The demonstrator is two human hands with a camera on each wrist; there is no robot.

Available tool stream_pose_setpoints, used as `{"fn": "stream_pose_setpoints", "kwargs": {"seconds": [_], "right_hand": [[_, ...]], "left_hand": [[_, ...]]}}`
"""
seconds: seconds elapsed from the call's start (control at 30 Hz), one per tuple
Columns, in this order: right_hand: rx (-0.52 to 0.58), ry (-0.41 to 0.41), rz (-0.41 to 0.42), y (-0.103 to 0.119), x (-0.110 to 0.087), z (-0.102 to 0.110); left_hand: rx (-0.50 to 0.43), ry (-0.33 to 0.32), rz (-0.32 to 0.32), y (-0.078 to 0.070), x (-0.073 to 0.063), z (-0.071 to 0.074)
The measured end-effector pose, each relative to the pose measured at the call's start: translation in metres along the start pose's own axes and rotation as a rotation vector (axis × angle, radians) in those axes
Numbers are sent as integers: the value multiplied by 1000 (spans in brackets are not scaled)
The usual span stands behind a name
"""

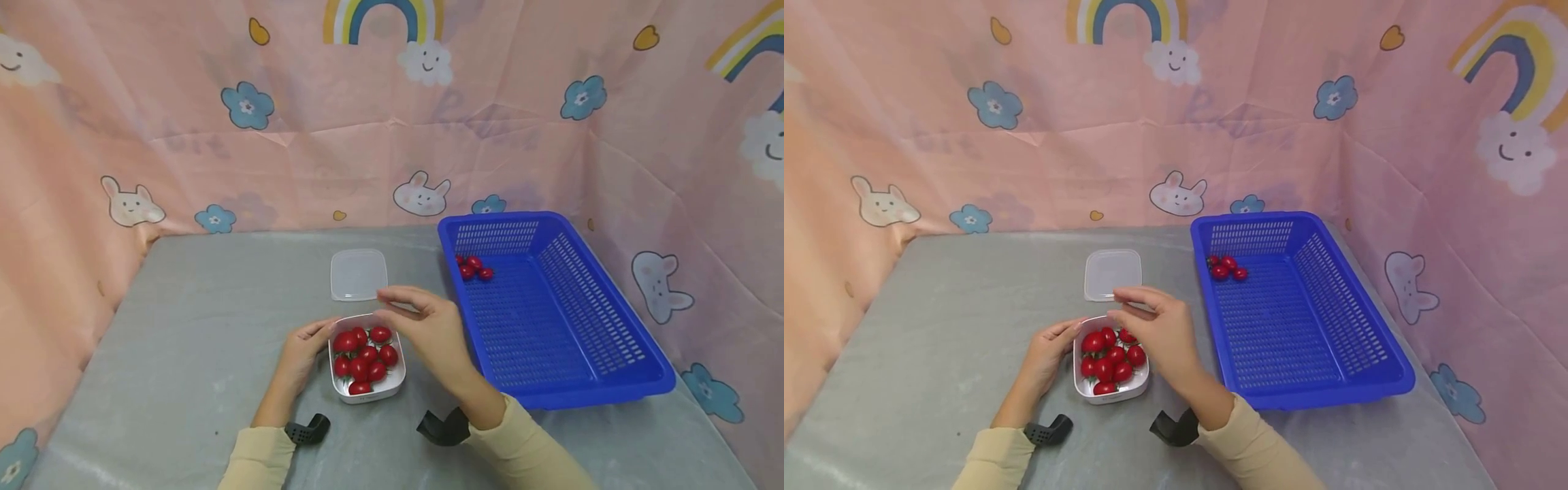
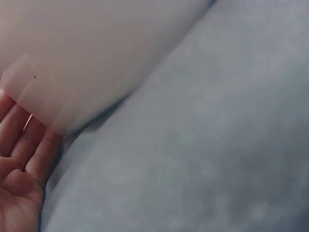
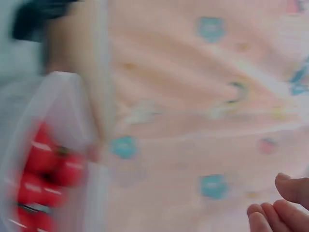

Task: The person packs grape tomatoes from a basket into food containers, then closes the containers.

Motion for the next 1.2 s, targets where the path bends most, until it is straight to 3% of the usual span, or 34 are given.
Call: {"fn": "stream_pose_setpoints", "kwargs": {"seconds": [0.2,0.4,0.7,0.87,1.07,1.2], "right_hand": [[-25,-78,1,43,5,34],[-138,-149,-42,47,29,66],[-192,-255,-225,24,78,124],[-144,-280,-323,-1,100,154],[-65,-295,-432,-34,122,176],[-132,-308,-525,-53,129,185]], "left_hand": [[-12,0,-6,1,0,1],[-9,-1,-8,1,-1,1],[-12,6,-8,2,0,-1],[-9,6,-8,2,0,-1],[-5,5,-17,1,-1,-2],[1,0,-22,0,-1,-2]]}}
Point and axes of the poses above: each hand's wrist, its own x-axis towards the middle knuckle, its own z-axis out of the back of the hand, y = z × x, the point moved 3 cm from there along x, towards the middle knuckle, and after that the axes turned 14 degrees about -z, right-handed, at the moved point
